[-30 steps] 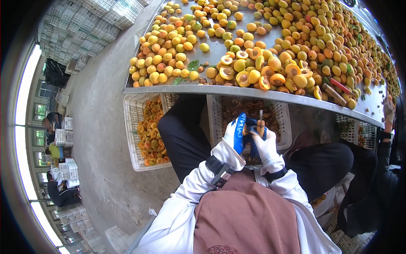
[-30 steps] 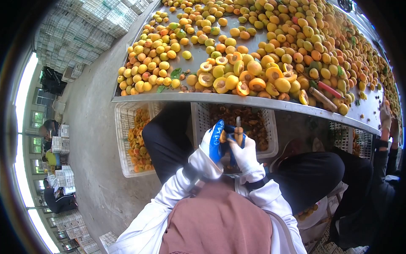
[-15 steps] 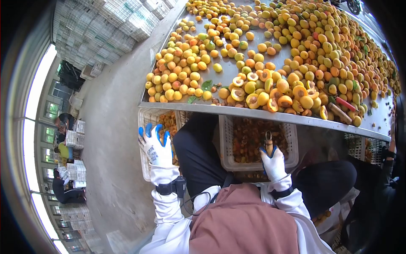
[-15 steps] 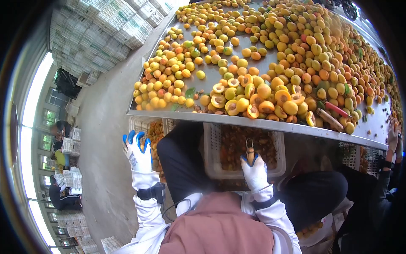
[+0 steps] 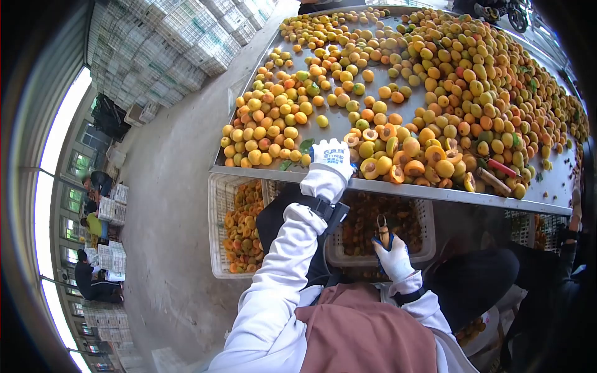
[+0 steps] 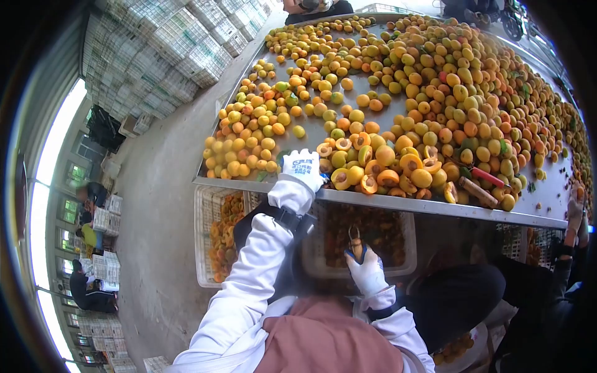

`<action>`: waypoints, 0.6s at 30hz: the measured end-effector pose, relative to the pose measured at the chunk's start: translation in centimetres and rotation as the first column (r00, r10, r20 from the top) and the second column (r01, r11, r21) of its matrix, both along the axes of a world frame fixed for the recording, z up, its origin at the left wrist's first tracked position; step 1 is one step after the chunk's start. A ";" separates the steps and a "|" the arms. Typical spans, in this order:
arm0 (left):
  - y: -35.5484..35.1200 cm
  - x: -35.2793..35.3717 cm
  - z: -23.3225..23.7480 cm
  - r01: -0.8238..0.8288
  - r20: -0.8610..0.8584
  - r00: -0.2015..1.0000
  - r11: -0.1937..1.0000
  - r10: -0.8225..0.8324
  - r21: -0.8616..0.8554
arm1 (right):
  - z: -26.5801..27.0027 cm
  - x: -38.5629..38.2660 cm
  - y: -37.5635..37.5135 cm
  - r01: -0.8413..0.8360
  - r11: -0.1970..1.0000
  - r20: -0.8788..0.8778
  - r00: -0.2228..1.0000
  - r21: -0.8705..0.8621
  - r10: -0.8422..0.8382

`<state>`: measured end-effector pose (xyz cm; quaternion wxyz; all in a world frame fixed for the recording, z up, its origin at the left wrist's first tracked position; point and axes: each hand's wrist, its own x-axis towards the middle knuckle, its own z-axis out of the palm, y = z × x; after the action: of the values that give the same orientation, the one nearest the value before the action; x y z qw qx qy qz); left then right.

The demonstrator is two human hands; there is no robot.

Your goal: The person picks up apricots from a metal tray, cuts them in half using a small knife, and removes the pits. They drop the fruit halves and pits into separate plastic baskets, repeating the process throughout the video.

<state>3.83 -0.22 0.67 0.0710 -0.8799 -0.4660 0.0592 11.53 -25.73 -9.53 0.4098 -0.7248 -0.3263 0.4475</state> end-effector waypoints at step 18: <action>-0.2 -1.3 -0.6 -0.050 0.161 0.985 0.996 0.062 -0.075 | 0.3 -0.4 -0.1 -0.018 0.998 0.032 0.999 0.063 0.016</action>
<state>2.57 -0.40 0.10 -0.0001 -0.8703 -0.4925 0.0055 11.13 -25.81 -9.26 0.4237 -0.7155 -0.3530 0.4288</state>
